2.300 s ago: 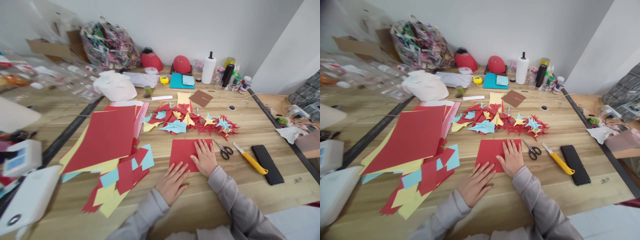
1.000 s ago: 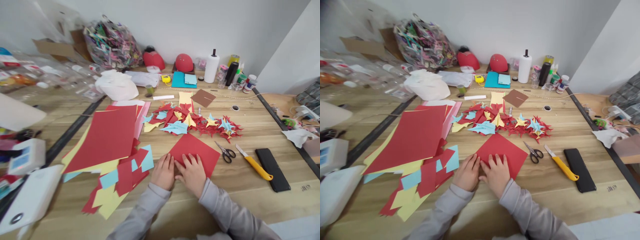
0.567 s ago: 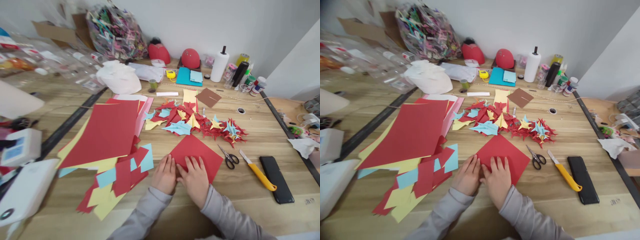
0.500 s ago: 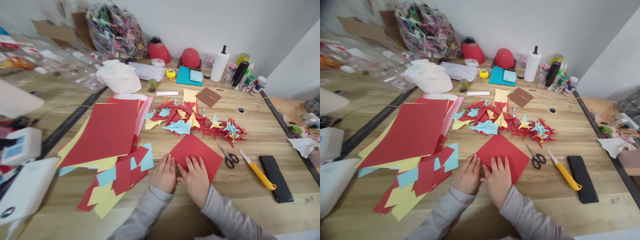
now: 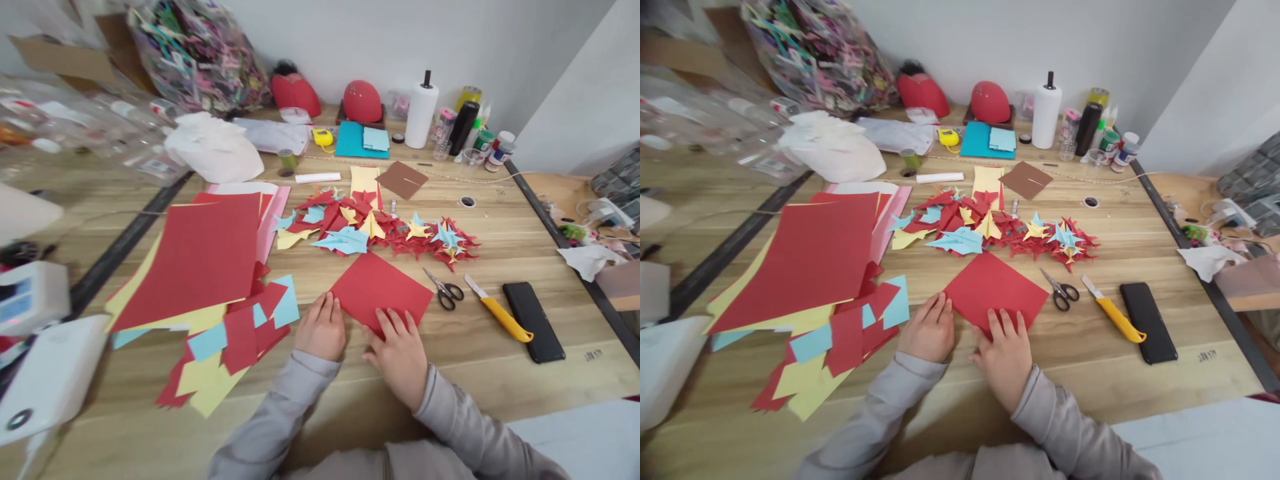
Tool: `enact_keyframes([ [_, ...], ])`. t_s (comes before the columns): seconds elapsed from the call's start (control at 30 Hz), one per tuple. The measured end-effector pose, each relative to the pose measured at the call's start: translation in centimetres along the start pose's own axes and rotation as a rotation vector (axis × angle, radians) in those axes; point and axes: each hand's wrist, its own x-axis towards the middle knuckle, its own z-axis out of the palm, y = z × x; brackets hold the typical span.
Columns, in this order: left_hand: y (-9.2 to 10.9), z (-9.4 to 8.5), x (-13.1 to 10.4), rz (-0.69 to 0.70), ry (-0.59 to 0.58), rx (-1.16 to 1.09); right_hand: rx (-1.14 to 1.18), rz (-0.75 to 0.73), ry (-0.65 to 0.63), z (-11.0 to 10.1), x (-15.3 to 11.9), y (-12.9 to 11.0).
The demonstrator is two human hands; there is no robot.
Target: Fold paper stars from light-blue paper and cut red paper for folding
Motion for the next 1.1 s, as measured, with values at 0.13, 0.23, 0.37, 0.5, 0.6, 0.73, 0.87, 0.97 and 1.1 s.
enact_keyframes([
  [0.13, 0.0, 0.2, 0.0, -0.006, -0.013, -0.039, 0.007, 0.013, 0.004, 0.1, -1.0, -0.1],
  [0.23, -0.2, 0.5, -0.2, -0.021, -0.010, -0.070, 0.013, 0.021, 0.008, 0.2, -1.6, -0.3],
  [0.37, -0.4, 1.0, -0.6, -0.042, -0.017, -0.127, 0.033, 0.026, 0.024, 0.0, -1.8, -0.2],
  [0.5, 0.1, 1.1, -0.6, -0.065, -0.030, -0.145, 0.034, 0.024, 0.039, -0.8, -0.9, -0.1],
  [0.6, 0.8, 0.7, -0.3, -0.119, -0.034, -0.130, 0.004, 0.027, 0.033, -1.3, -0.2, -0.5],
  [0.73, 1.3, 0.4, 0.1, -0.091, -0.021, -0.149, -0.035, 0.019, 0.016, -1.1, 0.2, -1.2],
  [0.87, 1.4, 0.5, 0.3, -0.067, -0.028, -0.197, -0.060, -0.026, 0.022, -0.3, 0.3, -1.3],
  [0.97, 1.6, 0.5, 0.5, -0.059, -0.030, -0.177, -0.080, -0.059, 0.018, 0.2, 0.7, -1.1],
  [1.1, 1.9, 0.1, 0.7, -0.060, -0.040, -0.121, -0.105, -0.068, 0.005, 0.6, 0.9, -1.1],
])
